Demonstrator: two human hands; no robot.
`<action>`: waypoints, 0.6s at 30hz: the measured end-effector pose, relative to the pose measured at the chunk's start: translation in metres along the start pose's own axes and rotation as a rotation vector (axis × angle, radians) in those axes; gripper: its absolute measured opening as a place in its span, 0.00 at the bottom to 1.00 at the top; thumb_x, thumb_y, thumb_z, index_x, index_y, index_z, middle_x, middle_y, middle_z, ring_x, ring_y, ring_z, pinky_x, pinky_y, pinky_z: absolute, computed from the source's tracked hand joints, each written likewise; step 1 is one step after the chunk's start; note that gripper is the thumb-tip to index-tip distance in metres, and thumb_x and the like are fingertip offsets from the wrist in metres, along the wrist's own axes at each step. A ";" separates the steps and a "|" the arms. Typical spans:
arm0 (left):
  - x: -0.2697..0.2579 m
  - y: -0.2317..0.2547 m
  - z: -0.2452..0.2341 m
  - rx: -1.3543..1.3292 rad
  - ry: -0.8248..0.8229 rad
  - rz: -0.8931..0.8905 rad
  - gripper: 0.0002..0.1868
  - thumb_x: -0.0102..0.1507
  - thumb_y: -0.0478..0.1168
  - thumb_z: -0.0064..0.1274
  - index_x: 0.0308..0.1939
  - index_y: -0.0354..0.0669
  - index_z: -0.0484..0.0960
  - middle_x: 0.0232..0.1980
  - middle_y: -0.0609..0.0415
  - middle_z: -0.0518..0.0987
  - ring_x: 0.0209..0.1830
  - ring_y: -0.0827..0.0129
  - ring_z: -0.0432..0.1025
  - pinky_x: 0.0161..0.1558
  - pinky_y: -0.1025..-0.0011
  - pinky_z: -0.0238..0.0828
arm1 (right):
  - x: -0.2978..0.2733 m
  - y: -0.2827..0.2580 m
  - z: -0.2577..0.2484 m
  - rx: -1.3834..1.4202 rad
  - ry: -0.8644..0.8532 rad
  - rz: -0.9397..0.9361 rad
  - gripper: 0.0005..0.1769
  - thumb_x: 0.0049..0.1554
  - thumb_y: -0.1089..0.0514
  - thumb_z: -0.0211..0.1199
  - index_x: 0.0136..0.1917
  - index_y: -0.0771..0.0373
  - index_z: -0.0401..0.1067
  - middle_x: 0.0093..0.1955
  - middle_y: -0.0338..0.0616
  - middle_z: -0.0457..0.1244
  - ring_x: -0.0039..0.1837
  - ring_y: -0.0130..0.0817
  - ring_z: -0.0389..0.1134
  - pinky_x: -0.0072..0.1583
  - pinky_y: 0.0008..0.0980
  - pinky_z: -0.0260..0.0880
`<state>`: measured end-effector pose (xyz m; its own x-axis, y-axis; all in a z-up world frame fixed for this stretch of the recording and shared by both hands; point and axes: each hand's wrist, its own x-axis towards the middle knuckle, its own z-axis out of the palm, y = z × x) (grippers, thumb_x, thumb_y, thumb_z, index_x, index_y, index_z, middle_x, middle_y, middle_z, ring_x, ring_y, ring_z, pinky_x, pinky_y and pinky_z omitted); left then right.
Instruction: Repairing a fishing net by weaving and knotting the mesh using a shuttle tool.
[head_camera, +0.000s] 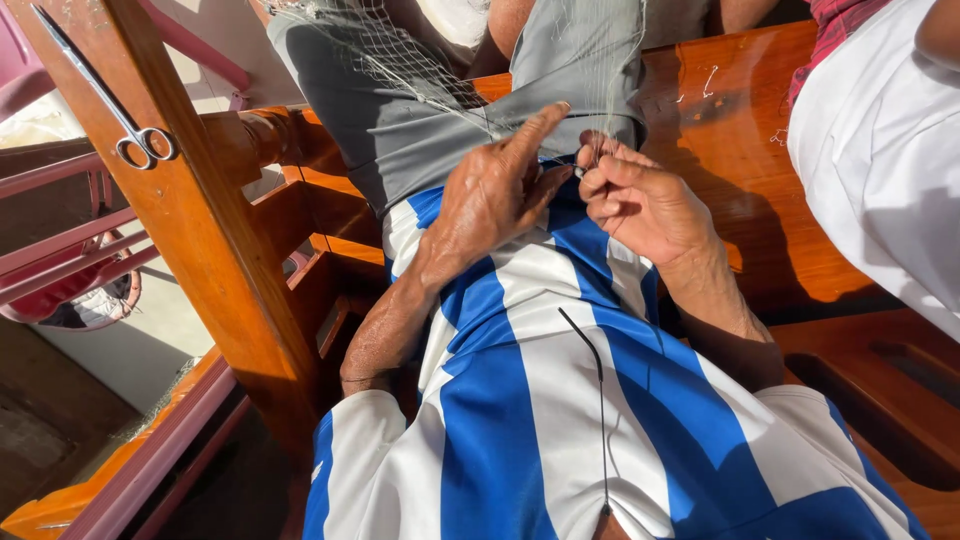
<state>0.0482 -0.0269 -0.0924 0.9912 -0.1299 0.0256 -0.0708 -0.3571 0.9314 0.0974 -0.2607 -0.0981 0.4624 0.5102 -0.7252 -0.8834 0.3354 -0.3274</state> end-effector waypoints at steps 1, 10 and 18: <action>0.006 0.002 -0.008 0.000 0.000 -0.001 0.25 0.71 0.36 0.63 0.71 0.40 0.75 0.24 0.49 0.79 0.21 0.57 0.76 0.30 0.62 0.77 | -0.005 -0.004 0.004 0.001 0.000 0.001 0.23 0.60 0.58 0.68 0.68 0.58 0.70 0.60 0.34 0.66 0.54 0.15 0.67 0.44 0.08 0.61; -0.002 0.053 -0.031 -0.542 -0.029 -0.152 0.03 0.68 0.37 0.64 0.43 0.42 0.90 0.15 0.62 0.71 0.21 0.83 0.63 0.26 0.83 0.60 | -0.023 -0.002 0.016 -0.124 -0.105 -0.301 0.23 0.56 0.69 0.68 0.63 0.58 0.69 0.63 0.43 0.65 0.62 0.32 0.70 0.55 0.27 0.70; -0.012 0.072 -0.036 -0.491 0.035 -0.166 0.05 0.69 0.38 0.65 0.47 0.45 0.91 0.18 0.55 0.78 0.21 0.84 0.65 0.28 0.82 0.66 | -0.017 0.029 0.018 -0.252 -0.139 -0.484 0.17 0.59 0.69 0.70 0.53 0.66 0.62 0.56 0.64 0.66 0.55 0.49 0.76 0.55 0.50 0.85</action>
<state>0.0352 -0.0180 -0.0129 0.9883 -0.0746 -0.1331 0.1406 0.1065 0.9843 0.0656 -0.2454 -0.0846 0.8102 0.4506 -0.3749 -0.5507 0.3662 -0.7501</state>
